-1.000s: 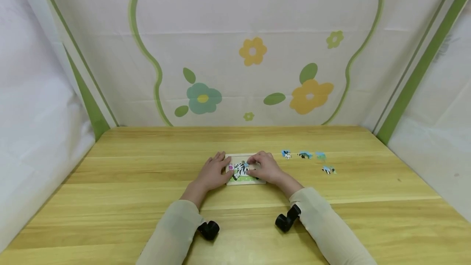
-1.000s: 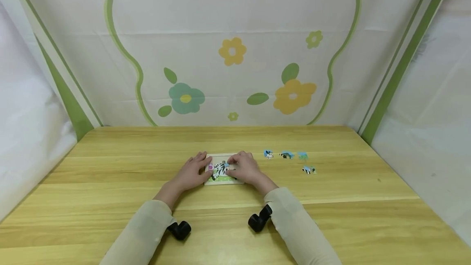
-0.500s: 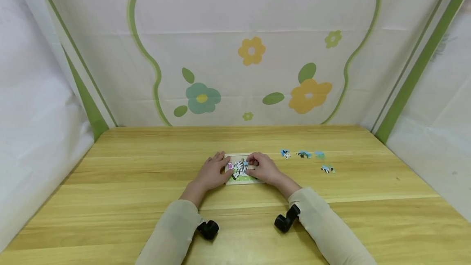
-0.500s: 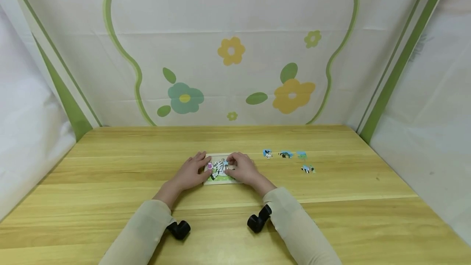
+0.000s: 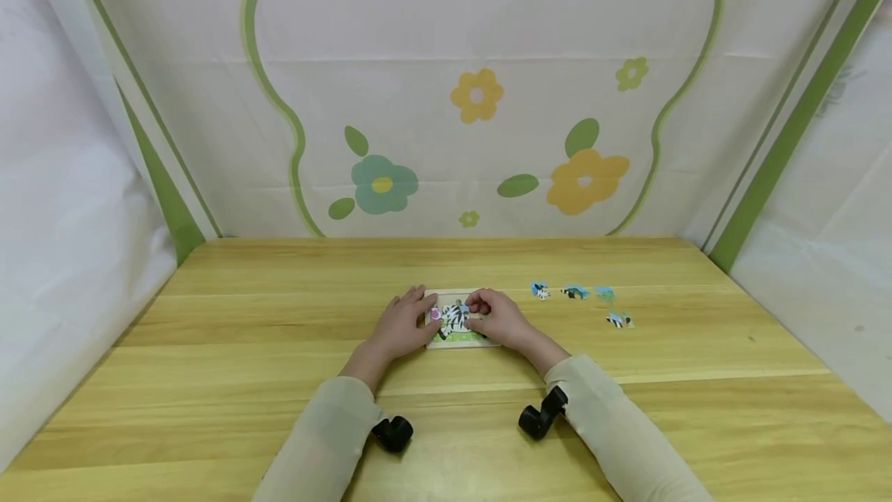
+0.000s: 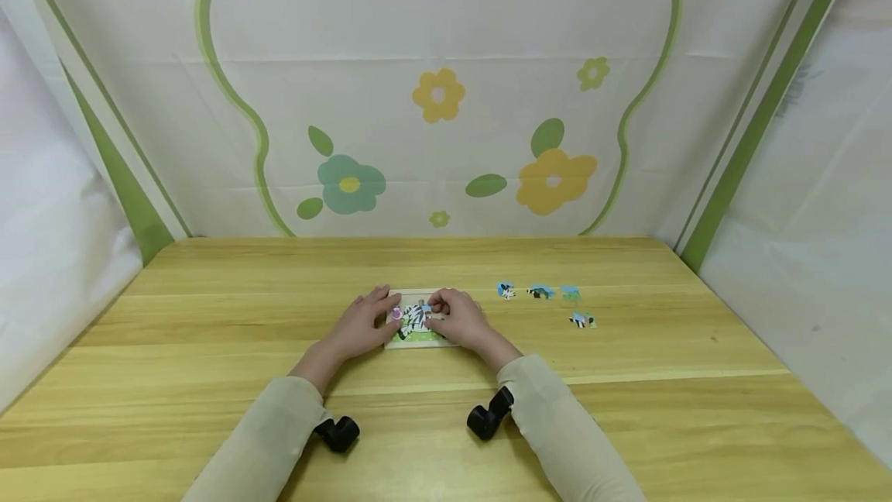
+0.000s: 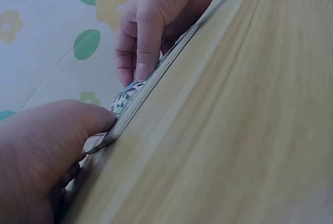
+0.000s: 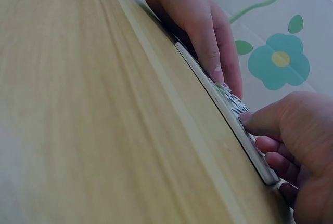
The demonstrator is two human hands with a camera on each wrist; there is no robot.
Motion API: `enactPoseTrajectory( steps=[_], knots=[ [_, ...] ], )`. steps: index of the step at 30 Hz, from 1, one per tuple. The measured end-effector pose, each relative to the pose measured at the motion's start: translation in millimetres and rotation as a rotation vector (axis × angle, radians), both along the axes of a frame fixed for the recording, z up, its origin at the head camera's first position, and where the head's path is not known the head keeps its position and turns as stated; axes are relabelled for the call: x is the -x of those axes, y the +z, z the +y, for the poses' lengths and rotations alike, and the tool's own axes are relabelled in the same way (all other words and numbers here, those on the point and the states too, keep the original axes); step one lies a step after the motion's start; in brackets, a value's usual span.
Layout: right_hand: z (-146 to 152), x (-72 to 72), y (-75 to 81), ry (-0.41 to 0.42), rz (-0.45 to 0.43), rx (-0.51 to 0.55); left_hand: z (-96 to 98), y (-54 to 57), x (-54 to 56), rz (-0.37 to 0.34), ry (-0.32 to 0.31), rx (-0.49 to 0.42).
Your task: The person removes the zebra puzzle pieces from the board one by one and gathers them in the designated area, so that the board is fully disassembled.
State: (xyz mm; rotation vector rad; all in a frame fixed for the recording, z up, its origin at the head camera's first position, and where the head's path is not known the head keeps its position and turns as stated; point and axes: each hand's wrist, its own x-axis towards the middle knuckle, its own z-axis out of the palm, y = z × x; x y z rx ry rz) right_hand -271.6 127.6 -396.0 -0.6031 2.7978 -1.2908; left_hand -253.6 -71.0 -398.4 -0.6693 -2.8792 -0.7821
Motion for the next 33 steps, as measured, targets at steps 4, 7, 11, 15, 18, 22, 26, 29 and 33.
enactPoseTrajectory(
  steps=[4, 7, 11, 15, 18, 22, 26, 29, 33],
  knots=[
    [0.4, 0.0, -0.5, 0.005, 0.001, 0.001, 0.5, -0.9, -0.2, -0.013, -0.009, -0.041],
    [0.8, -0.4, 0.0, 0.006, 0.001, 0.000, 1.2, -1.0, -0.7, -0.022, -0.019, -0.075],
    [1.0, -0.9, 0.7, -0.002, -0.001, 0.001, 2.2, -0.9, -0.6, -0.012, -0.026, -0.075],
    [1.7, -0.7, 0.3, -0.003, -0.001, 0.000, 3.1, -1.0, -0.4, -0.016, -0.014, -0.045],
    [2.0, -0.5, -0.2, -0.002, 0.004, -0.005, 3.8, -1.0, -0.4, -0.025, -0.007, -0.034],
    [1.6, 0.5, -1.3, -0.003, 0.003, -0.005, 3.7, -0.9, -0.2, -0.029, -0.004, -0.022],
    [0.4, 1.2, -1.8, -0.007, -0.004, -0.001, 2.9, -0.9, 0.0, -0.030, -0.001, -0.017],
    [-0.5, 0.9, -1.3, -0.012, -0.007, 0.002, 2.7, -1.0, -0.3, -0.029, 0.000, -0.020],
    [-1.4, -0.2, -0.2, -0.010, -0.008, 0.009, 2.7, -0.6, -1.1, -0.035, 0.004, -0.029]
  ],
)
